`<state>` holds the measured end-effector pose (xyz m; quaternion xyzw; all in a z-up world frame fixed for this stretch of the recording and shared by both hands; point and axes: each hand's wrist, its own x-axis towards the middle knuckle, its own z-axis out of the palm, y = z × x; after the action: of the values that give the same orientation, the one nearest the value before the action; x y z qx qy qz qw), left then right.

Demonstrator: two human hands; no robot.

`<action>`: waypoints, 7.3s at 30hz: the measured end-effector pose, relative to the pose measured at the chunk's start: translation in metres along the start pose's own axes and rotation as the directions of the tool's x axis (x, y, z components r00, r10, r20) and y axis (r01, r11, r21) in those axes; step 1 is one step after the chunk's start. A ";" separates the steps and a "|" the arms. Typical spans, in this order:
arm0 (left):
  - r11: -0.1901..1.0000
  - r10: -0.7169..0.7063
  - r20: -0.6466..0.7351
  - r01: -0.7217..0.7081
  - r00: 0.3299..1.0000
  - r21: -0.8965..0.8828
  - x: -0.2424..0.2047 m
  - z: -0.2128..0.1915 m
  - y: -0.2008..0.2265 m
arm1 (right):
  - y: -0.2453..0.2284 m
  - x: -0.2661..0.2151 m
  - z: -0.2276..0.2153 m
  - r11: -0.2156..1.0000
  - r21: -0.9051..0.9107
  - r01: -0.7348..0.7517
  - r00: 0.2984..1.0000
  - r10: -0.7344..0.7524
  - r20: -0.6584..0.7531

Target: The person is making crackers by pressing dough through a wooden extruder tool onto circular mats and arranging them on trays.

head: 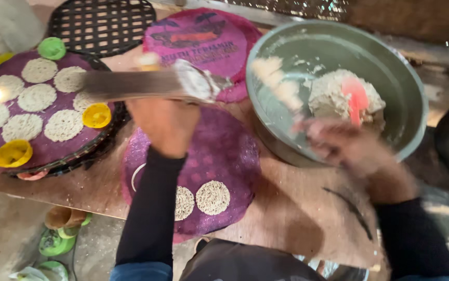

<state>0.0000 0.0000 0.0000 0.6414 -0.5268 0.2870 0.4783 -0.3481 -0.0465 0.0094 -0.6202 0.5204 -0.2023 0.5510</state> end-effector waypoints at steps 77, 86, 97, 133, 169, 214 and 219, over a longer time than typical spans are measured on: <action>-0.727 0.075 0.167 0.168 0.983 -0.666 -0.119 -0.033 -0.298 | 0.029 0.207 0.222 0.924 -0.289 0.251 0.435 0.159 0.887; -0.765 -0.222 0.256 -0.005 0.941 -0.644 -0.131 -0.044 -0.264 | 0.030 0.210 0.200 0.884 -0.393 0.253 0.481 0.238 0.844; -0.752 -0.281 0.221 -0.071 0.934 -0.656 -0.132 -0.003 -0.270 | -0.016 0.190 0.213 0.688 -0.661 0.301 0.778 0.223 0.587; 0.265 0.015 0.242 0.229 0.970 -0.937 -0.111 -0.076 -0.217 | -0.007 0.142 0.223 0.917 0.137 0.374 0.630 -0.359 0.689; 0.631 -0.377 0.320 0.494 0.869 -0.599 -0.154 -0.094 -0.167 | 0.040 0.121 0.271 0.339 -0.469 0.816 0.565 -0.640 0.521; -0.809 -0.471 0.620 -0.026 0.627 -0.587 -0.145 0.048 -0.162 | -0.003 0.127 0.167 0.607 -0.794 0.018 0.836 0.427 0.345; -0.805 -0.454 0.594 -0.019 0.664 -0.593 -0.145 0.064 -0.165 | -0.006 0.129 0.162 0.558 -0.820 0.128 0.907 0.268 0.324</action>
<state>0.1078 -0.0022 -0.2024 -0.0702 -0.0838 -0.4738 0.8738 -0.1631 -0.0828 -0.0772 -0.8109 0.4497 0.2239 0.3002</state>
